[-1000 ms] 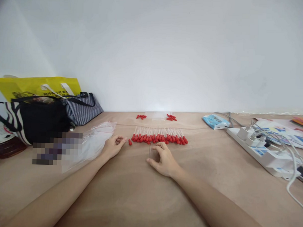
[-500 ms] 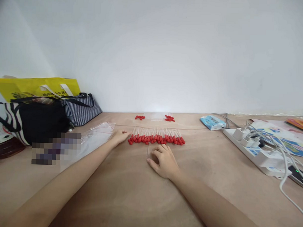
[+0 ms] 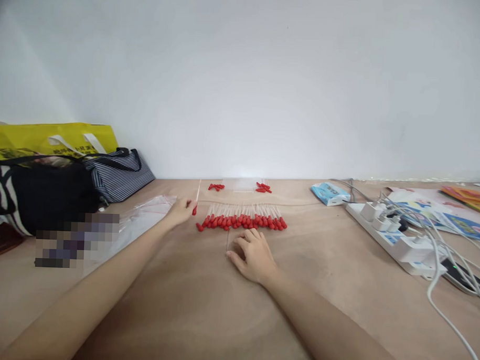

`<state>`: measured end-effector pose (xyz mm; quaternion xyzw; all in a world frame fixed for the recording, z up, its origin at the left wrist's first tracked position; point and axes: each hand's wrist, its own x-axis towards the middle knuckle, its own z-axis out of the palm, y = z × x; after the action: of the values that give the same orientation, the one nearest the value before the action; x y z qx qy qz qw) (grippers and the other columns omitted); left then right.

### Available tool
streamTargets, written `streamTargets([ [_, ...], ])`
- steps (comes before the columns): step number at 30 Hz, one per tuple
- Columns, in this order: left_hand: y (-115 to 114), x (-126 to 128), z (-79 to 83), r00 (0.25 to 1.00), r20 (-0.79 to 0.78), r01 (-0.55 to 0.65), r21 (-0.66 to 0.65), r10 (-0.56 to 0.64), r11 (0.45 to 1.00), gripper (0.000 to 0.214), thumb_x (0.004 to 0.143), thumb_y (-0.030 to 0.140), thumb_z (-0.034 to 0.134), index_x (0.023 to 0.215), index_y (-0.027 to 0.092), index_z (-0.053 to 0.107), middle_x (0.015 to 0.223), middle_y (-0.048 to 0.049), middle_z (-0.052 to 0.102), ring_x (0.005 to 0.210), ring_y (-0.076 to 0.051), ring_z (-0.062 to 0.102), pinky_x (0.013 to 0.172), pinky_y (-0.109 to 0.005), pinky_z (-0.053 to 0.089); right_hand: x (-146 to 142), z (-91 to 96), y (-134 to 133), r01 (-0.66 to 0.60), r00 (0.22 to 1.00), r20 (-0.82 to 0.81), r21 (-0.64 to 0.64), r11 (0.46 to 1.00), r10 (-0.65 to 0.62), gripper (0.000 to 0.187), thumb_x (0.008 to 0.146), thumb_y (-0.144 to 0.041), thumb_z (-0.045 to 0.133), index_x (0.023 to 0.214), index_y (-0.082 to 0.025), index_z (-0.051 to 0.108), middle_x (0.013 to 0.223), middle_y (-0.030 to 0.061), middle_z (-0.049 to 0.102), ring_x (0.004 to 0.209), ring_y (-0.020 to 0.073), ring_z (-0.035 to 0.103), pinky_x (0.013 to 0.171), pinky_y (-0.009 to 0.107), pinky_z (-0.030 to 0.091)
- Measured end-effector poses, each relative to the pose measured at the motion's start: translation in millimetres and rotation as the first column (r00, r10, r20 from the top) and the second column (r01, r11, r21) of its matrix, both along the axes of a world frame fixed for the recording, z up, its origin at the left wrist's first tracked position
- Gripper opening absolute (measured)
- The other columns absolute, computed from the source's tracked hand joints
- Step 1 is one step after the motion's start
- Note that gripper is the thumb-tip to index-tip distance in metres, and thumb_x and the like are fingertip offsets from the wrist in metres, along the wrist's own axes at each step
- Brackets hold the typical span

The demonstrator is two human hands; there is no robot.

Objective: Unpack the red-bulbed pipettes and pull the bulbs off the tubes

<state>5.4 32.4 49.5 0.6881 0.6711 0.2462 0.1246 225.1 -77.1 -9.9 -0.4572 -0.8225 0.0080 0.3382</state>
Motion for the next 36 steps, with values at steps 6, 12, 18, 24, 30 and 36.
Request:
streamTargets([
  [6,-69,11,-26.4,0.901,-0.003,0.424,0.221,-0.434,0.878,0.013,0.083,0.029,0.039,0.086,0.019,0.047,0.08,-0.002,0.06,0.074,-0.015,0.058,0.067,-0.026,0.044,2,-3.3,1,0.074,0.989,-0.139,0.138,0.988,-0.055,0.059,0.08,-0.032,0.048,0.132,-0.017,0.026,0.122,0.0148,0.042,0.111,0.0245,0.042,0.088,0.041,0.04],
  [12,-87,16,-49.5,0.816,-0.16,0.572,0.367,-0.556,0.734,0.013,0.084,0.03,0.043,0.086,0.018,0.048,0.08,-0.0036,0.059,0.075,-0.016,0.056,0.068,-0.028,0.045,-2,5.2,-4,-0.05,0.992,0.124,0.22,0.974,0.023,0.044,0.079,-0.033,0.052,0.122,-0.024,0.045,0.131,0.0114,0.039,0.12,0.0262,0.035,0.096,0.049,0.03],
  [18,-87,17,-48.9,0.763,-0.234,0.631,0.466,-0.602,0.62,0.019,0.087,0.033,0.041,0.082,0.018,0.053,0.079,-0.0043,0.061,0.074,-0.015,0.056,0.071,-0.028,0.045,-6,3.8,-2,-0.075,0.985,0.164,0.184,0.98,0.045,0.027,0.082,-0.032,0.049,0.106,-0.025,0.059,0.123,0.0077,0.05,0.118,0.0241,0.039,0.098,0.05,0.027],
  [24,-86,17,-50.3,0.741,-0.254,0.662,0.433,-0.622,0.612,0.021,0.085,0.03,0.046,0.096,0.017,0.057,0.09,-0.007,0.063,0.088,-0.018,0.056,0.08,-0.032,0.046,-6,2.7,0,-0.091,0.989,0.129,0.177,0.98,0.069,0.019,0.083,-0.023,0.046,0.09,-0.023,0.064,0.113,0.0058,0.057,0.113,0.0215,0.043,0.097,0.048,0.03],
  [30,-81,19,-53.9,0.699,-0.226,0.71,0.337,-0.679,0.618,0.027,0.087,0.026,0.042,0.106,0.015,0.057,0.115,-0.0088,0.058,0.115,-0.02,0.046,0.094,-0.038,0.042,-6,2.7,-1,-0.091,0.991,0.116,0.222,0.971,0.067,0.02,0.083,-0.021,0.045,0.086,-0.021,0.064,0.107,0.0058,0.06,0.111,0.0207,0.046,0.098,0.047,0.031],
  [36,-81,18,-55.1,0.698,-0.223,0.707,0.367,-0.681,0.604,0.025,0.086,0.025,0.042,0.101,0.014,0.059,0.106,-0.0093,0.063,0.11,-0.02,0.051,0.094,-0.042,0.041,-6,-0.7,-1,-0.101,0.993,0.075,0.22,0.97,0.086,0.021,0.084,-0.019,0.045,0.093,-0.022,0.063,0.096,0.0036,0.066,0.108,0.0202,0.05,0.099,0.051,0.026],
])
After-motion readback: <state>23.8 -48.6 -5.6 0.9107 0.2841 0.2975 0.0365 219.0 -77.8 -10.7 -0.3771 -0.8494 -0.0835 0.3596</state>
